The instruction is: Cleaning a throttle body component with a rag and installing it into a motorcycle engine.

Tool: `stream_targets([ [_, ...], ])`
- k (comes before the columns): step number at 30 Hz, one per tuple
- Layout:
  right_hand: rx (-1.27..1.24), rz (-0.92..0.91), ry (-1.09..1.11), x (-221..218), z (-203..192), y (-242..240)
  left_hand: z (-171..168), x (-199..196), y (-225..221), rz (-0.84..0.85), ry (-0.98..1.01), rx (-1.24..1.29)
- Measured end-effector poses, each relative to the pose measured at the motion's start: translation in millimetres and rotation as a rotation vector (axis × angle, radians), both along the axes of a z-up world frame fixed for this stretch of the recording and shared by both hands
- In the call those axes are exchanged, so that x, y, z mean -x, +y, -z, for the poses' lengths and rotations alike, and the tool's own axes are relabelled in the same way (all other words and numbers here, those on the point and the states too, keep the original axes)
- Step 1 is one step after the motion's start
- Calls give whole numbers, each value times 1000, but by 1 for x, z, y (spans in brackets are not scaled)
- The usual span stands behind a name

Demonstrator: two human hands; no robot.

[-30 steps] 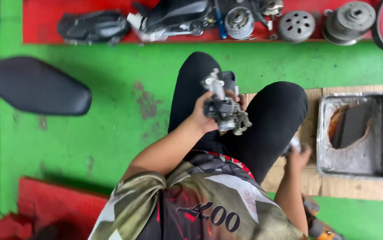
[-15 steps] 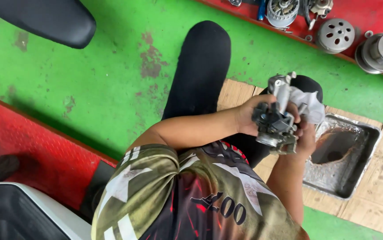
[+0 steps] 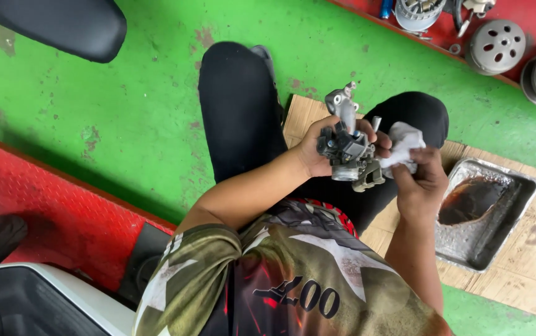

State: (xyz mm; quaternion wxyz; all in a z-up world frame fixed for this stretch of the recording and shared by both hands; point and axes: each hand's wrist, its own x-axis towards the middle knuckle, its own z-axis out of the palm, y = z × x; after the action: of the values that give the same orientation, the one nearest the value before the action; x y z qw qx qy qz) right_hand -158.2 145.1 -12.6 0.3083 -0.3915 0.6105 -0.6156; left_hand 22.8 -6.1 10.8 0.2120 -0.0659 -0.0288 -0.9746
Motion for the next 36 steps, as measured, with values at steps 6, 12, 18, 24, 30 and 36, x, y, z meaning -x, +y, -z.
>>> stream_targets([
  [6, -152, -133, 550, -38, -48, -95, -34, -16, -48, -56, -252, -100],
  [12, -274, -357, -68, -4, -20, -156, -2, -2, -90, -278, -361, -201],
  [18, -407, -371, -436, 22, 46, -173, 52, 21, -96, -241, -493, -406],
  [24, -537, -421, -681, 29, 32, -204, 26, 47, -129, -196, -665, -627],
  [30, -739, -463, -698, -10, -92, -199, -43, 27, -132, 104, -934, -808],
  [36, -977, -401, -360, -52, -66, -68, -152, -18, -109, 309, -1028, -865],
])
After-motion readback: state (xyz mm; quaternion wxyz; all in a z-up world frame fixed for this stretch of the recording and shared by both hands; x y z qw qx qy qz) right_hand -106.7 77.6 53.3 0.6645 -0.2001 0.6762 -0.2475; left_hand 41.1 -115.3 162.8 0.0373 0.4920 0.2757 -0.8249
